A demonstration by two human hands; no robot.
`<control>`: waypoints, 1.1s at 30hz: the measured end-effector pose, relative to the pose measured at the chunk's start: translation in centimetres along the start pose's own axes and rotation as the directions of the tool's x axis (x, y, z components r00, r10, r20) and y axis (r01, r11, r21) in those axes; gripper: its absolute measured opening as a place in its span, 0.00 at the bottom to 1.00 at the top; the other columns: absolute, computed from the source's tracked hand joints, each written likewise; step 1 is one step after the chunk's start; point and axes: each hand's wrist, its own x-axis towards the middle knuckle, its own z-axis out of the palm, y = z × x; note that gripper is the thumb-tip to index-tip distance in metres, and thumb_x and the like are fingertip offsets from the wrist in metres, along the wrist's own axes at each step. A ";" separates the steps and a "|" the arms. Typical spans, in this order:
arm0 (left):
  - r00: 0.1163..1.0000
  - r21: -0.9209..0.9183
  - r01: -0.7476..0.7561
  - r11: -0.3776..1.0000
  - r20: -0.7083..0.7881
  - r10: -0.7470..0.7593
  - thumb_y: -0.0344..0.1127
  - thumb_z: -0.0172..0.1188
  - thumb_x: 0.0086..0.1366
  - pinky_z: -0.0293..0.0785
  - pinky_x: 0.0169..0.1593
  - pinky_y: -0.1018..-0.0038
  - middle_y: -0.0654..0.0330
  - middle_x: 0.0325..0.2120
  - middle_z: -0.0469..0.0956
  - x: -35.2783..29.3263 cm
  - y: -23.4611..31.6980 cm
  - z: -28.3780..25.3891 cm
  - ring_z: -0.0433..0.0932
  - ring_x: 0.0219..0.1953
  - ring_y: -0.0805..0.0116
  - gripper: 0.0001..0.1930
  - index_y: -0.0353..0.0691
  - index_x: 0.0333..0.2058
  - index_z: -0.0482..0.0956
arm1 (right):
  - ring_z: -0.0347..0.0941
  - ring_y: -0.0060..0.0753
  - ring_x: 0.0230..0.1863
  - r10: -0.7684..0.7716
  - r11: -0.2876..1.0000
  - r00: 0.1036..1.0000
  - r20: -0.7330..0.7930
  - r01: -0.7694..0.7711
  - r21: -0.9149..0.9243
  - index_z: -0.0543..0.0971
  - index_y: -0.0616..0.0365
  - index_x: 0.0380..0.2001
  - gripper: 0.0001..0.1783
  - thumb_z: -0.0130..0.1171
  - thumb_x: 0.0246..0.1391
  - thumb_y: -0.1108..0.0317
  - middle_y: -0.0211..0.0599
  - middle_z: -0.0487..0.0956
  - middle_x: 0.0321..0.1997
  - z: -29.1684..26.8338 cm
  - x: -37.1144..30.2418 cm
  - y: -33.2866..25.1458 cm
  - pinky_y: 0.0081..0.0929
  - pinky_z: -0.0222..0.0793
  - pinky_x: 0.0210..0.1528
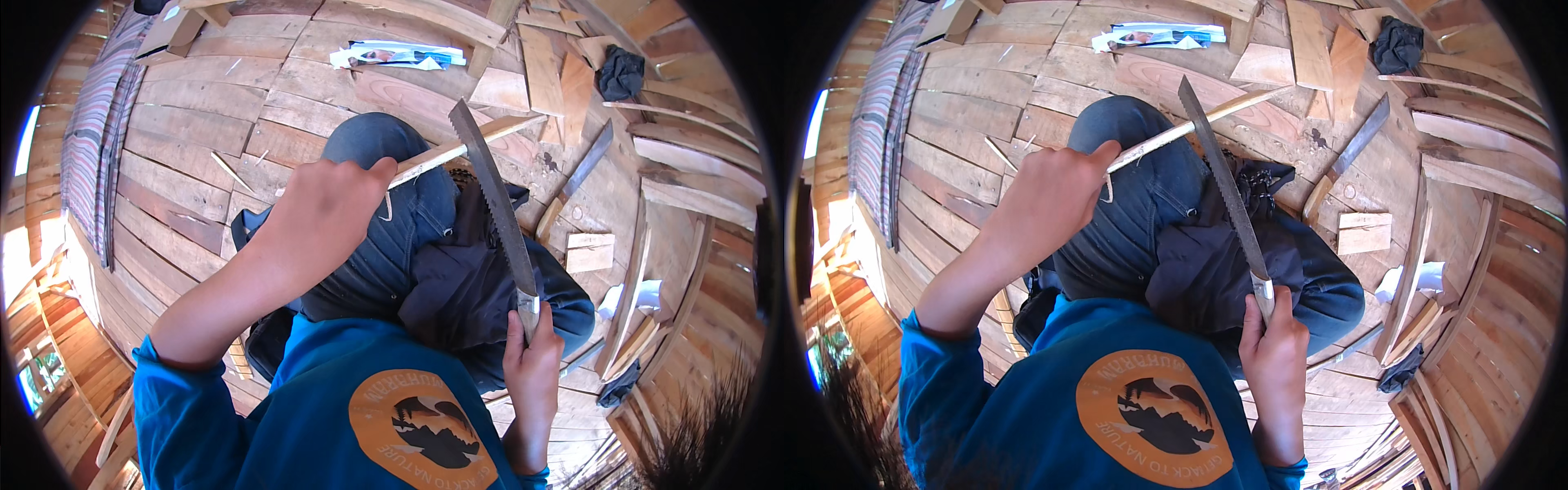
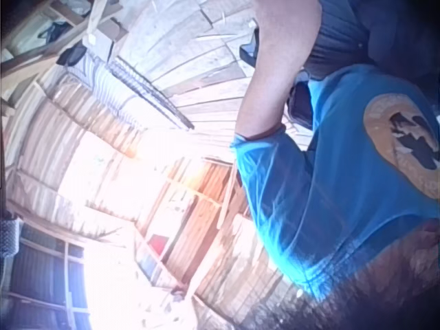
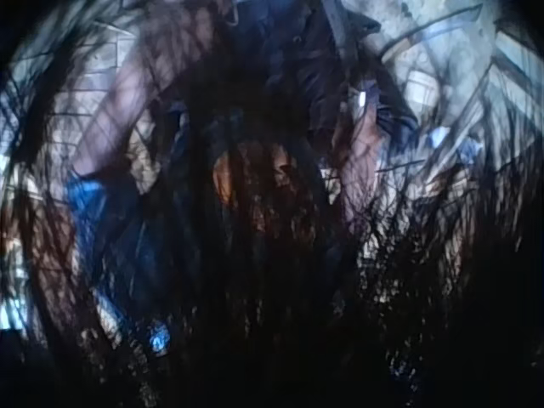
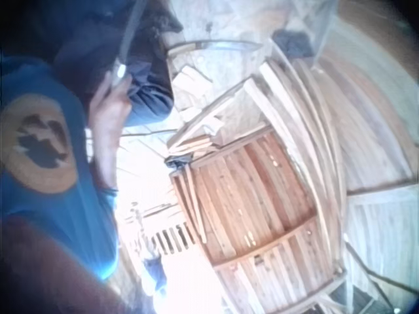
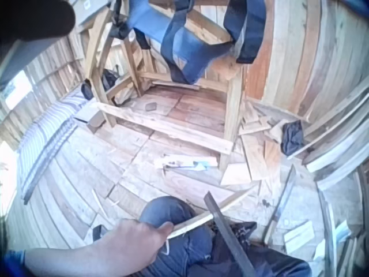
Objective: The person saws a piece of wood using a hand saw, holding the wood steady by hand.
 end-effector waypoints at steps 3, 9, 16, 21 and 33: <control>0.999 -0.024 -0.033 0.999 -0.021 0.033 0.25 0.59 0.55 0.76 0.25 0.69 0.52 0.15 0.75 -0.3 0.1 0.6 0.80 0.21 0.56 0.15 0.36 0.44 0.74 | 0.75 0.59 0.22 0.007 1.000 0.999 0.047 -0.008 0.030 0.70 0.66 0.39 0.10 0.56 0.61 0.70 0.56 0.73 0.17 -0.2 0.5 0.3 0.44 0.66 0.20; 0.999 0.208 -0.047 0.977 -0.015 0.051 0.26 0.59 0.55 0.75 0.23 0.70 0.54 0.16 0.75 -1.1 1.7 2.1 0.81 0.21 0.60 0.16 0.38 0.44 0.73 | 0.75 0.61 0.24 -0.178 0.983 0.984 0.010 0.178 0.044 0.70 0.67 0.39 0.10 0.56 0.60 0.71 0.59 0.74 0.19 3.9 6.5 -0.5 0.49 0.67 0.22; 1.000 0.020 -0.008 1.000 -0.007 0.008 0.25 0.60 0.53 0.76 0.24 0.67 0.54 0.14 0.74 -0.6 -1.2 1.1 0.80 0.20 0.55 0.14 0.37 0.40 0.73 | 0.78 0.61 0.29 0.008 0.980 0.988 -0.157 0.023 0.196 0.72 0.72 0.45 0.16 0.57 0.60 0.69 0.60 0.77 0.23 0.2 5.9 -2.5 0.39 0.71 0.24; 1.000 -0.068 0.010 0.998 0.027 -0.008 0.24 0.61 0.52 0.77 0.27 0.65 0.51 0.15 0.75 0.4 -1.2 0.2 0.80 0.21 0.53 0.16 0.35 0.42 0.74 | 0.77 0.60 0.26 -0.019 1.000 1.000 -0.014 0.019 -0.012 0.71 0.67 0.40 0.11 0.56 0.61 0.69 0.57 0.75 0.19 -1.1 1.7 -0.2 0.40 0.68 0.22; 0.999 -0.027 -0.004 1.000 0.034 0.005 0.24 0.57 0.54 0.77 0.29 0.64 0.48 0.19 0.76 0.6 -1.1 -0.2 0.79 0.24 0.51 0.20 0.33 0.49 0.75 | 0.77 0.57 0.22 0.006 0.994 1.000 0.022 -0.009 0.105 0.71 0.65 0.38 0.09 0.55 0.61 0.69 0.55 0.73 0.17 0.8 0.7 0.3 0.42 0.67 0.20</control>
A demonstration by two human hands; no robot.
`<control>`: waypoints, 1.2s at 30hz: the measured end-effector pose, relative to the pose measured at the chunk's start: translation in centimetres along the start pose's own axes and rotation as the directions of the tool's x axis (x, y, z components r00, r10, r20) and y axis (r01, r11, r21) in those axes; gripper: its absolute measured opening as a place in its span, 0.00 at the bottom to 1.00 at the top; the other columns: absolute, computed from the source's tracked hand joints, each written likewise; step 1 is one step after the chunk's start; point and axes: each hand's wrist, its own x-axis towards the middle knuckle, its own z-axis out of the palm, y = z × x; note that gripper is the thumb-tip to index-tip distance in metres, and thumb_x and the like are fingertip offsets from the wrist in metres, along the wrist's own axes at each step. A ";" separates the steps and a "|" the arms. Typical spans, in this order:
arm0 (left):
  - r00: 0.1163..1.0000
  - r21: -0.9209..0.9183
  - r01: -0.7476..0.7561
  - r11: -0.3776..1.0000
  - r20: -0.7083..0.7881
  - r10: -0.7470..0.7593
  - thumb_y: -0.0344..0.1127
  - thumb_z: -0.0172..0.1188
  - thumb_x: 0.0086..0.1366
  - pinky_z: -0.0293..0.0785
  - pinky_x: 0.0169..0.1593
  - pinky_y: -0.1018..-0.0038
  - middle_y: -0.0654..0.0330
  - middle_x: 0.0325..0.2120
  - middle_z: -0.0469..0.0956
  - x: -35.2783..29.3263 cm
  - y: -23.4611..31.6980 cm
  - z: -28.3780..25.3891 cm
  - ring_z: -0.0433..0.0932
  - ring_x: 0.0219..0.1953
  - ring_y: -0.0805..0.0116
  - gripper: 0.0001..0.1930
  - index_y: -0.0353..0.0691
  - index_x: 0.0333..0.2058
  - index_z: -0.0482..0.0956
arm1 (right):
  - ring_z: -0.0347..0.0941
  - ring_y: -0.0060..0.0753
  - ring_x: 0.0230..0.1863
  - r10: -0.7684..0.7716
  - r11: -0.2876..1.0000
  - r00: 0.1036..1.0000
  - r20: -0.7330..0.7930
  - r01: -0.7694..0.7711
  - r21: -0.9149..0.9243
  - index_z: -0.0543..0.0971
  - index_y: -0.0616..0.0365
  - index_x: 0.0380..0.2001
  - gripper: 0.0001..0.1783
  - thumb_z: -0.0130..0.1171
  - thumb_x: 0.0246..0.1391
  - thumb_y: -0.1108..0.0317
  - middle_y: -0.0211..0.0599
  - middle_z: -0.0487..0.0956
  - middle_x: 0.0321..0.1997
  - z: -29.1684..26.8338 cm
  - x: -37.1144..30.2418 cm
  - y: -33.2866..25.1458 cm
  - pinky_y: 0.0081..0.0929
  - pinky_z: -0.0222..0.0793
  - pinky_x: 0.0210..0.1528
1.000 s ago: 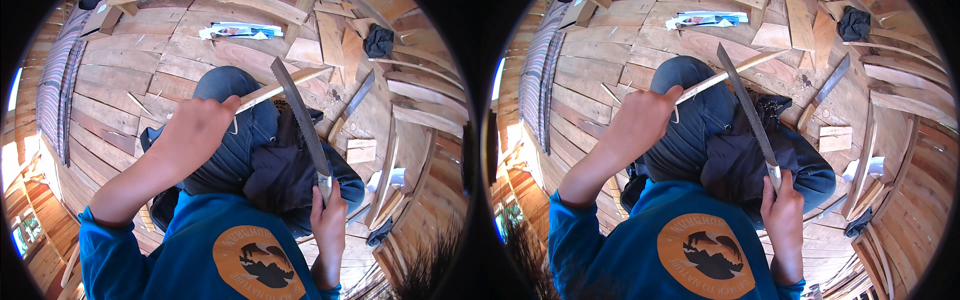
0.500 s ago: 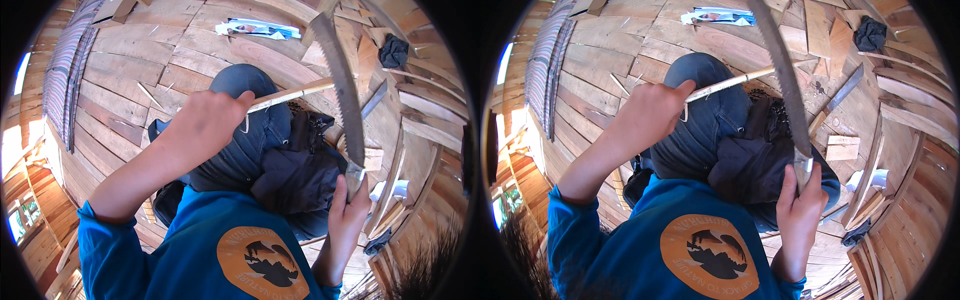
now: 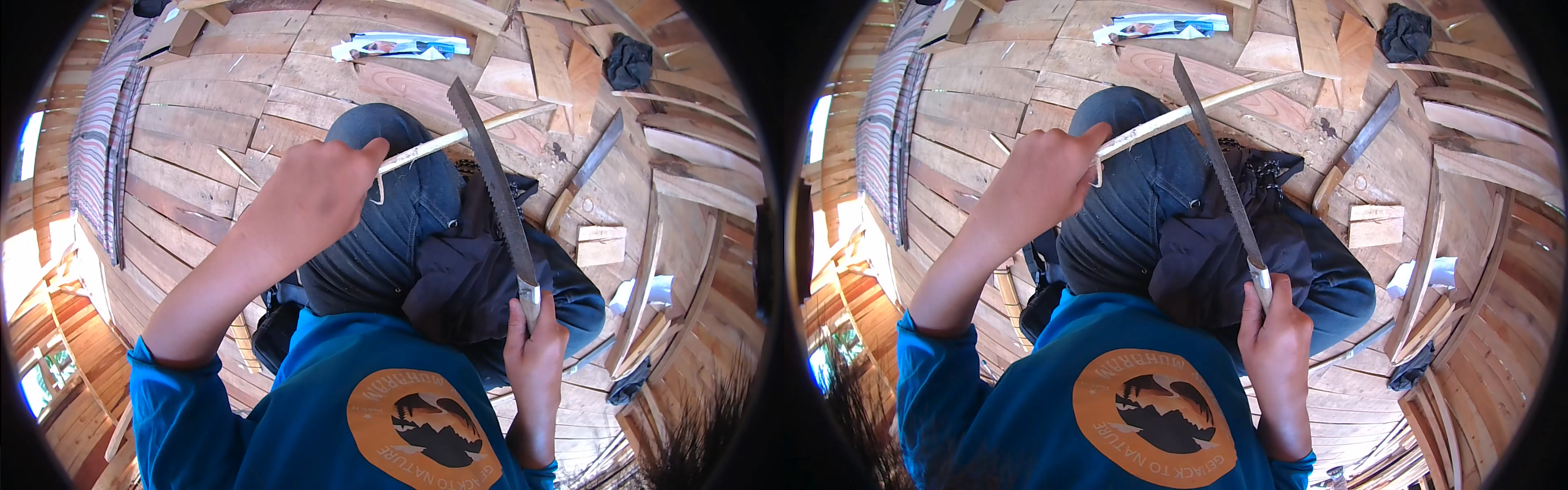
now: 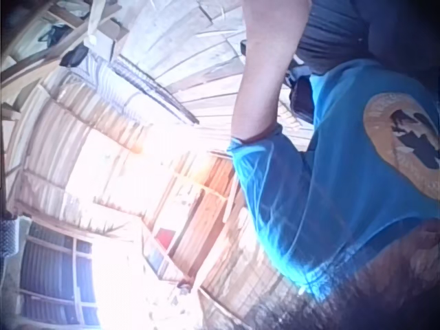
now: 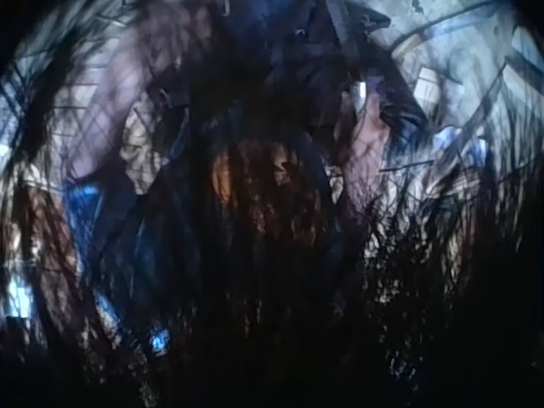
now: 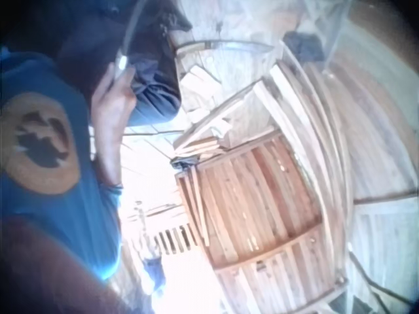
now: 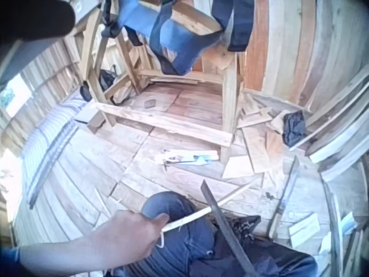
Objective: The person saws a piece of wood using a hand saw, holding the wood steady by hand.
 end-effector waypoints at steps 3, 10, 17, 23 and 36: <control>1.000 -0.007 -0.004 1.000 -0.019 0.004 0.25 0.62 0.53 0.78 0.30 0.63 0.48 0.18 0.77 0.2 0.2 -0.1 0.81 0.24 0.51 0.17 0.34 0.44 0.74 | 0.76 0.59 0.23 0.028 0.999 0.999 0.021 -0.028 -0.025 0.70 0.64 0.38 0.09 0.55 0.61 0.69 0.56 0.73 0.17 -0.3 0.3 -0.1 0.43 0.67 0.20; 0.999 0.016 -0.041 0.999 -0.013 0.041 0.24 0.60 0.54 0.77 0.28 0.65 0.51 0.16 0.75 -0.5 0.8 0.8 0.80 0.23 0.53 0.19 0.35 0.47 0.74 | 0.75 0.61 0.24 -0.144 0.988 0.990 0.000 0.144 -0.053 0.70 0.64 0.38 0.09 0.55 0.60 0.71 0.57 0.73 0.18 1.5 4.4 -0.9 0.50 0.67 0.23; 1.000 0.071 -0.024 0.997 -0.019 0.025 0.23 0.61 0.52 0.76 0.27 0.67 0.53 0.16 0.75 -0.1 1.1 0.7 0.80 0.22 0.56 0.20 0.35 0.45 0.74 | 0.77 0.60 0.25 -0.185 0.983 0.972 -0.143 0.183 -0.024 0.72 0.69 0.42 0.12 0.55 0.61 0.68 0.56 0.76 0.20 2.1 9.2 -3.6 0.44 0.70 0.24; 0.999 0.032 -0.021 0.999 -0.024 0.022 0.25 0.63 0.51 0.77 0.27 0.67 0.51 0.16 0.76 0.4 0.4 0.6 0.81 0.22 0.55 0.18 0.34 0.43 0.74 | 0.79 0.57 0.26 -0.010 1.000 0.994 -0.106 0.011 0.004 0.72 0.71 0.46 0.16 0.57 0.60 0.69 0.56 0.77 0.22 -2.1 1.9 0.6 0.39 0.70 0.24; 0.998 0.028 -0.026 0.999 -0.064 0.027 0.25 0.62 0.53 0.78 0.30 0.64 0.49 0.17 0.76 0.2 0.3 0.3 0.81 0.24 0.53 0.19 0.33 0.46 0.74 | 0.77 0.56 0.21 -0.010 1.000 1.000 -0.007 0.010 0.018 0.71 0.65 0.38 0.09 0.55 0.61 0.69 0.53 0.73 0.16 0.2 -0.1 0.6 0.41 0.67 0.19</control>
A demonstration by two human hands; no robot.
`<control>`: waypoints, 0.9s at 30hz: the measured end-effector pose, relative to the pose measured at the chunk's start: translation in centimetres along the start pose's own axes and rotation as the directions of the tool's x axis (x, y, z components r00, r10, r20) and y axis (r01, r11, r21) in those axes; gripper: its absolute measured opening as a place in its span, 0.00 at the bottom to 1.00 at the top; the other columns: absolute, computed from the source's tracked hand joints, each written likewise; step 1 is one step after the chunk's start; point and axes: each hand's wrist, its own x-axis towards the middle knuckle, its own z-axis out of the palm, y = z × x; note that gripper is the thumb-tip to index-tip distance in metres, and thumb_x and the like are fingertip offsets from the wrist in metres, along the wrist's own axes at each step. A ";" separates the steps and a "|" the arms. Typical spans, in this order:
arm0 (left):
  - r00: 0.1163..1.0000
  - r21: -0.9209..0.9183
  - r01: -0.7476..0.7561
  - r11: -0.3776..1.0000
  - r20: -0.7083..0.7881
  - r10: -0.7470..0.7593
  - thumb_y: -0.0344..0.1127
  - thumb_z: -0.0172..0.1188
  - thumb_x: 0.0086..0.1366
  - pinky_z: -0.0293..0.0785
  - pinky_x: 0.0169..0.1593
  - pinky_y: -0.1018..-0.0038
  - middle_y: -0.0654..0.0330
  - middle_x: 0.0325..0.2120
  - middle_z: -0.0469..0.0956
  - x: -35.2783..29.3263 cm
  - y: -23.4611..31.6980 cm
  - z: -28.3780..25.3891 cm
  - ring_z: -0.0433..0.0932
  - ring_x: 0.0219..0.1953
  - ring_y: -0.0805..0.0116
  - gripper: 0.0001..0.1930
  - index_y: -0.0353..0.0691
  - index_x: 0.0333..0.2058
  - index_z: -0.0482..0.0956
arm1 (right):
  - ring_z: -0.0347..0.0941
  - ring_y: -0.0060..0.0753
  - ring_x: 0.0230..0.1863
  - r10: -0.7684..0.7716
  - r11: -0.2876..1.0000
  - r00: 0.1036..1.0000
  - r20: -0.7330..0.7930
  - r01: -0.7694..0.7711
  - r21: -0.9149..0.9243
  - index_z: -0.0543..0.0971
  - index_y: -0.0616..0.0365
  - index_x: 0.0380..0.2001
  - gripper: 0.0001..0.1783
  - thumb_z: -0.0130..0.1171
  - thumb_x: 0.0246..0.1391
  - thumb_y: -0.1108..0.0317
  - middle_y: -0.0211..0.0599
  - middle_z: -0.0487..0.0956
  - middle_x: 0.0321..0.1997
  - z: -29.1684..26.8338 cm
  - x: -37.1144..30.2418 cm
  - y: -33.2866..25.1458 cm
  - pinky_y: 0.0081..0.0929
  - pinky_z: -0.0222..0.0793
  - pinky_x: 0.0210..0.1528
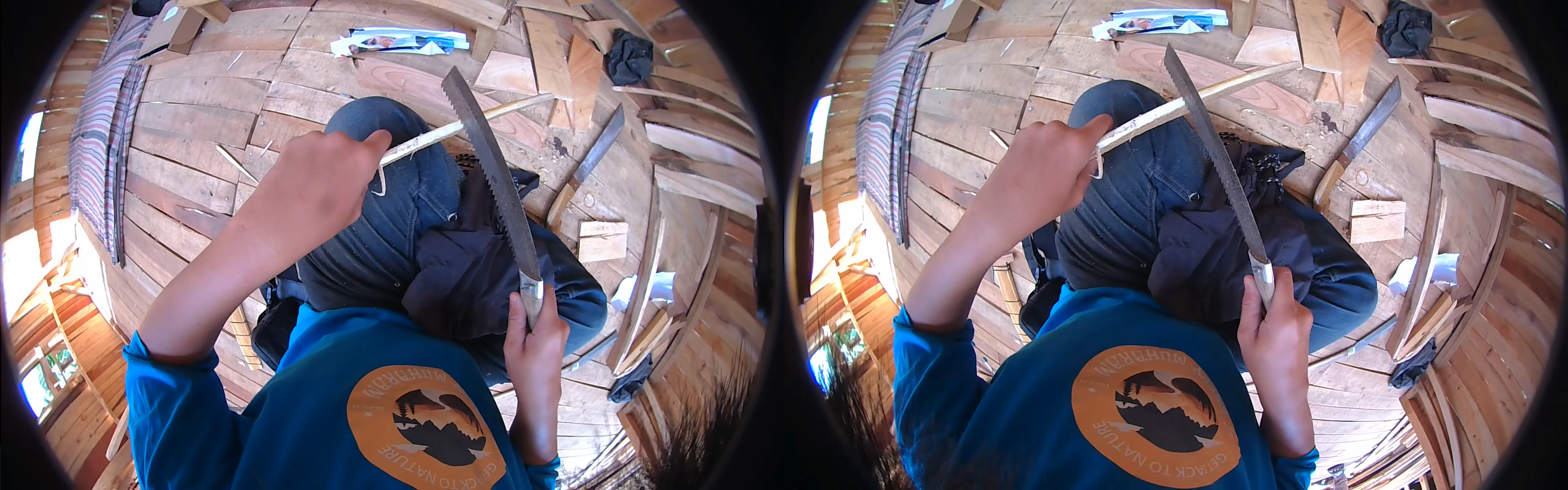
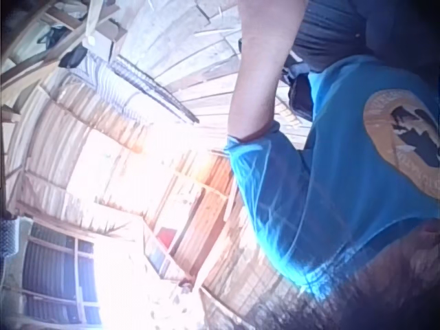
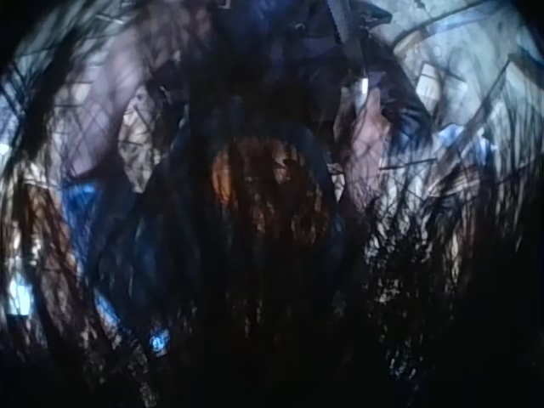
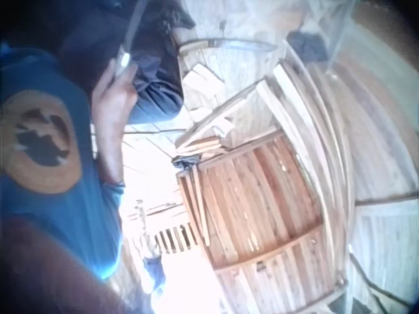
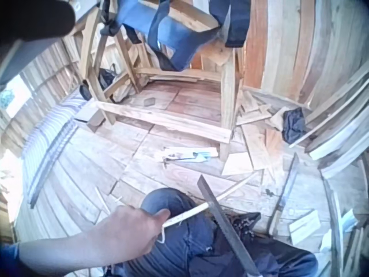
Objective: The person saws a piece of wood using a hand saw, holding the wood steady by hand.
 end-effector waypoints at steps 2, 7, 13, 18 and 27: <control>1.000 -0.005 0.003 1.000 0.007 -0.003 0.25 0.62 0.53 0.78 0.30 0.64 0.49 0.17 0.76 0.0 0.0 0.0 0.81 0.24 0.53 0.19 0.33 0.46 0.74 | 0.76 0.57 0.21 0.000 1.000 1.000 -0.019 0.001 0.028 0.71 0.65 0.38 0.09 0.55 0.61 0.69 0.53 0.73 0.16 -0.1 0.0 -0.3 0.41 0.67 0.19; 1.000 0.003 0.005 1.000 0.008 -0.005 0.25 0.62 0.53 0.79 0.30 0.66 0.49 0.17 0.76 0.0 0.0 0.0 0.81 0.24 0.54 0.18 0.33 0.44 0.74 | 0.76 0.57 0.21 0.008 1.000 1.000 0.000 -0.008 0.022 0.71 0.65 0.37 0.09 0.55 0.61 0.70 0.53 0.73 0.16 -0.1 0.1 -0.3 0.40 0.67 0.19; 0.999 -0.001 0.021 1.000 0.047 -0.021 0.24 0.63 0.53 0.79 0.30 0.67 0.49 0.17 0.77 0.1 0.0 -0.1 0.81 0.24 0.54 0.17 0.33 0.44 0.75 | 0.76 0.57 0.21 0.021 0.999 1.000 -0.018 -0.020 0.042 0.70 0.65 0.36 0.09 0.55 0.61 0.70 0.53 0.72 0.16 0.1 0.1 -0.5 0.40 0.66 0.19; 0.999 0.002 0.017 1.000 0.045 -0.017 0.25 0.63 0.53 0.79 0.30 0.66 0.49 0.17 0.77 0.1 -0.1 -0.1 0.81 0.24 0.54 0.18 0.32 0.44 0.75 | 0.77 0.57 0.21 0.023 0.998 1.000 0.004 -0.024 0.058 0.70 0.66 0.36 0.09 0.55 0.61 0.70 0.54 0.73 0.16 0.2 0.2 -0.1 0.40 0.66 0.19; 1.000 -0.016 -0.005 1.000 0.030 0.006 0.25 0.61 0.54 0.78 0.29 0.65 0.49 0.16 0.75 0.0 -0.1 0.1 0.80 0.23 0.52 0.17 0.33 0.45 0.74 | 0.76 0.61 0.23 -0.012 0.999 0.999 0.032 0.014 -0.035 0.70 0.68 0.41 0.11 0.55 0.61 0.70 0.57 0.73 0.18 -0.7 0.7 -0.1 0.45 0.66 0.20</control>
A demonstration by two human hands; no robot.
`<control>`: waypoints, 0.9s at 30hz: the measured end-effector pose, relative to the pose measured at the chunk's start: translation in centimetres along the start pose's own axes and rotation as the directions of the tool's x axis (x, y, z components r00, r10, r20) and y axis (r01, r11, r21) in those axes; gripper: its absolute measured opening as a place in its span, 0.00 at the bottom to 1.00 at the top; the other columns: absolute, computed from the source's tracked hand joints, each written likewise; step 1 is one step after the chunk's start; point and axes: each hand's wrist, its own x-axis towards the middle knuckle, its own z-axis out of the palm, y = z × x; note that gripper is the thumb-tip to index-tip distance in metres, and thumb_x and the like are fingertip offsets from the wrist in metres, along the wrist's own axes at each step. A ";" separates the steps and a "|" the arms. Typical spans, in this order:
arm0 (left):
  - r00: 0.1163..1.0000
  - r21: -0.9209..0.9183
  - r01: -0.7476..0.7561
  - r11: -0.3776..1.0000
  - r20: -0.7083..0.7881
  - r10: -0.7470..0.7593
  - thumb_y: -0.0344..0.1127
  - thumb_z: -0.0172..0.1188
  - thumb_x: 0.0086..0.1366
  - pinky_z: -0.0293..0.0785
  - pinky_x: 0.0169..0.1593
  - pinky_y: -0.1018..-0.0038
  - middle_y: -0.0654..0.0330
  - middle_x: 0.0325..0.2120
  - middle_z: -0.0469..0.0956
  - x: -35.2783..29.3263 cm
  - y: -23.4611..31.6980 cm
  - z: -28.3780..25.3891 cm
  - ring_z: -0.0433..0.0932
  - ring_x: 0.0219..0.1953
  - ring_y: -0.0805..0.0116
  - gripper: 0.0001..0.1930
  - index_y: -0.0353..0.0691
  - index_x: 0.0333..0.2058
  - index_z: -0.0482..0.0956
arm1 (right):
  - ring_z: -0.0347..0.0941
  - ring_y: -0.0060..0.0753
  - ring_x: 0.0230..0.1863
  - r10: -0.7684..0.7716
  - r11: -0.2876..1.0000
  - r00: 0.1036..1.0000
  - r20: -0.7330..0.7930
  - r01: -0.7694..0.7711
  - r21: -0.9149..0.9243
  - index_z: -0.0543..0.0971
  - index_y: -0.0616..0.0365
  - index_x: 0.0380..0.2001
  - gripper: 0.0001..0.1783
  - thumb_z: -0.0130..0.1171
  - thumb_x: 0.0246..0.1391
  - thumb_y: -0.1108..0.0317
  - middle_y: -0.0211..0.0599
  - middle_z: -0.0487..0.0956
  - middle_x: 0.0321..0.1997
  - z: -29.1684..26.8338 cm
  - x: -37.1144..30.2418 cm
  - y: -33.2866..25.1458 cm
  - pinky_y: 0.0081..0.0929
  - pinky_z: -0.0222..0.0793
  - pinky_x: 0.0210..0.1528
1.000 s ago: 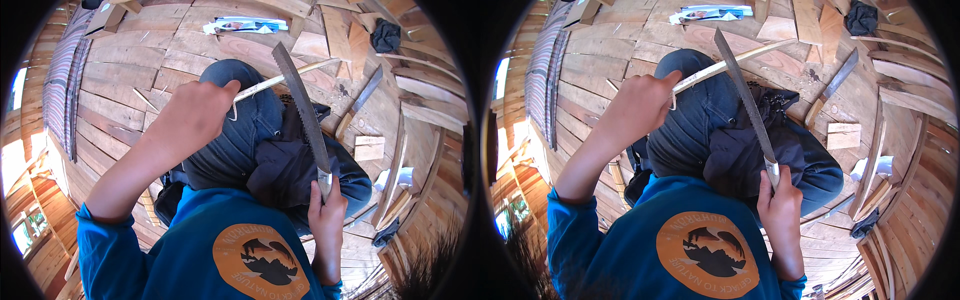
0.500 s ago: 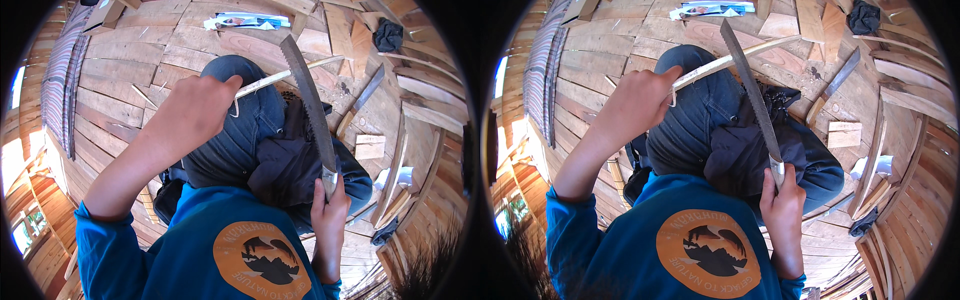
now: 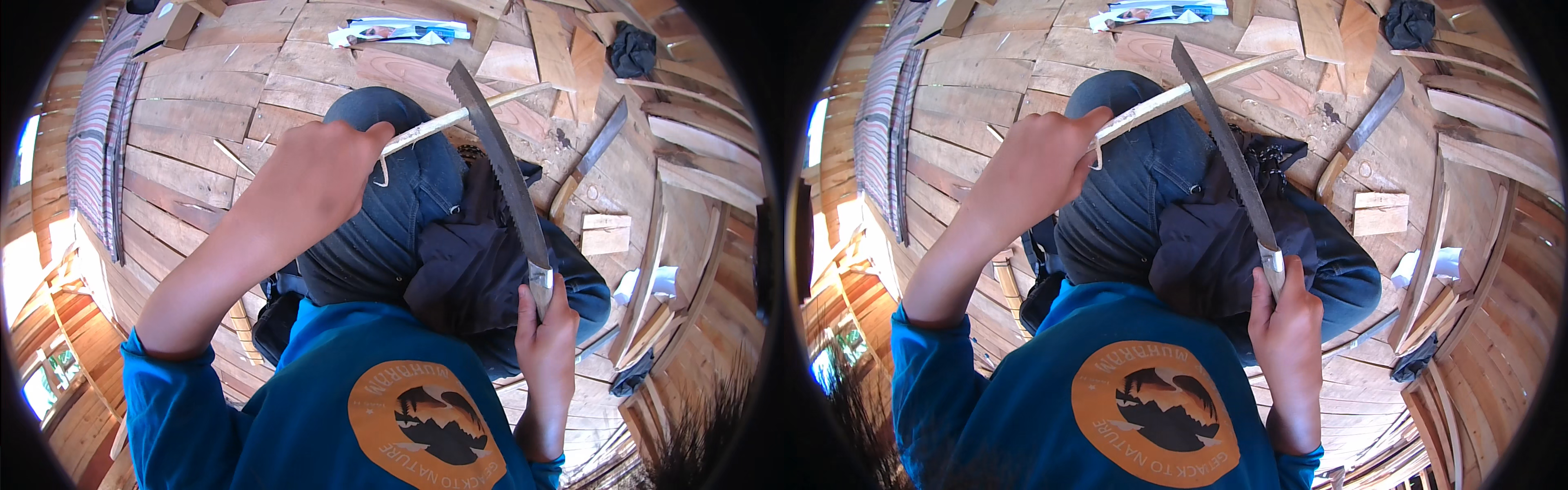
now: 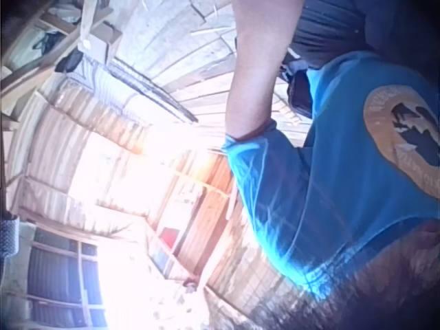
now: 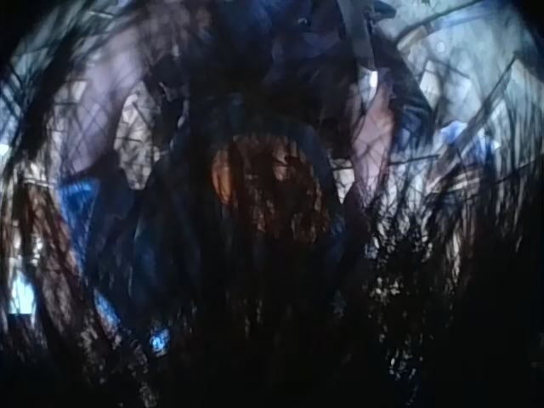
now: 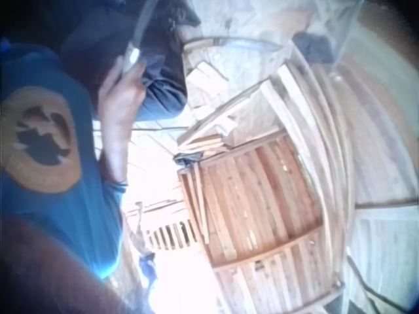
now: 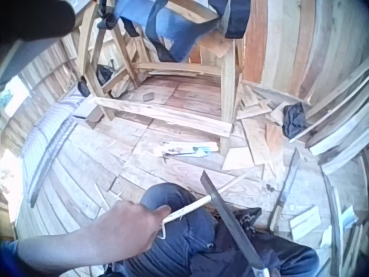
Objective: The person saws a piece of wood using a hand saw, holding the wood steady by hand.
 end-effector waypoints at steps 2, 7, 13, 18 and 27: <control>0.999 -0.013 0.013 1.000 0.032 -0.013 0.25 0.61 0.54 0.77 0.28 0.66 0.50 0.16 0.75 -0.2 0.2 0.1 0.80 0.22 0.53 0.17 0.34 0.45 0.74 | 0.76 0.61 0.23 -0.034 0.999 0.999 0.023 0.035 -0.039 0.70 0.68 0.41 0.11 0.56 0.60 0.70 0.58 0.73 0.18 0.4 0.4 -0.2 0.47 0.66 0.21; 0.999 0.212 -0.019 0.977 0.040 0.011 0.25 0.62 0.53 0.76 0.24 0.69 0.55 0.15 0.75 -1.1 3.0 1.3 0.80 0.20 0.56 0.18 0.35 0.44 0.74 | 0.74 0.65 0.28 -0.166 0.985 0.986 -0.024 0.165 -0.059 0.70 0.66 0.38 0.10 0.56 0.59 0.70 0.62 0.73 0.21 4.1 8.2 -2.0 0.52 0.66 0.25; 0.999 0.090 0.007 0.996 0.034 -0.010 0.25 0.63 0.50 0.77 0.25 0.69 0.55 0.15 0.75 -0.9 0.4 0.5 0.80 0.21 0.57 0.18 0.35 0.42 0.74 | 0.80 0.57 0.30 0.062 0.987 0.982 -0.181 -0.033 0.157 0.71 0.71 0.47 0.17 0.56 0.61 0.69 0.59 0.78 0.25 -0.2 4.4 -1.3 0.36 0.72 0.27; 0.999 0.046 0.003 0.999 0.039 -0.005 0.24 0.62 0.52 0.77 0.26 0.69 0.53 0.16 0.76 -0.2 0.4 0.3 0.81 0.22 0.57 0.18 0.34 0.43 0.74 | 0.78 0.59 0.25 -0.007 0.998 0.995 -0.099 0.014 0.062 0.72 0.68 0.42 0.12 0.56 0.61 0.70 0.56 0.75 0.20 -0.9 0.5 -0.1 0.37 0.69 0.22; 1.000 0.022 0.022 0.999 -0.005 -0.022 0.23 0.63 0.51 0.78 0.29 0.68 0.50 0.17 0.77 -0.3 0.2 0.1 0.81 0.22 0.56 0.19 0.33 0.44 0.74 | 0.77 0.56 0.22 -0.006 0.989 0.999 -0.053 0.013 0.148 0.71 0.68 0.40 0.11 0.55 0.61 0.70 0.55 0.74 0.17 0.8 -0.1 0.1 0.38 0.67 0.19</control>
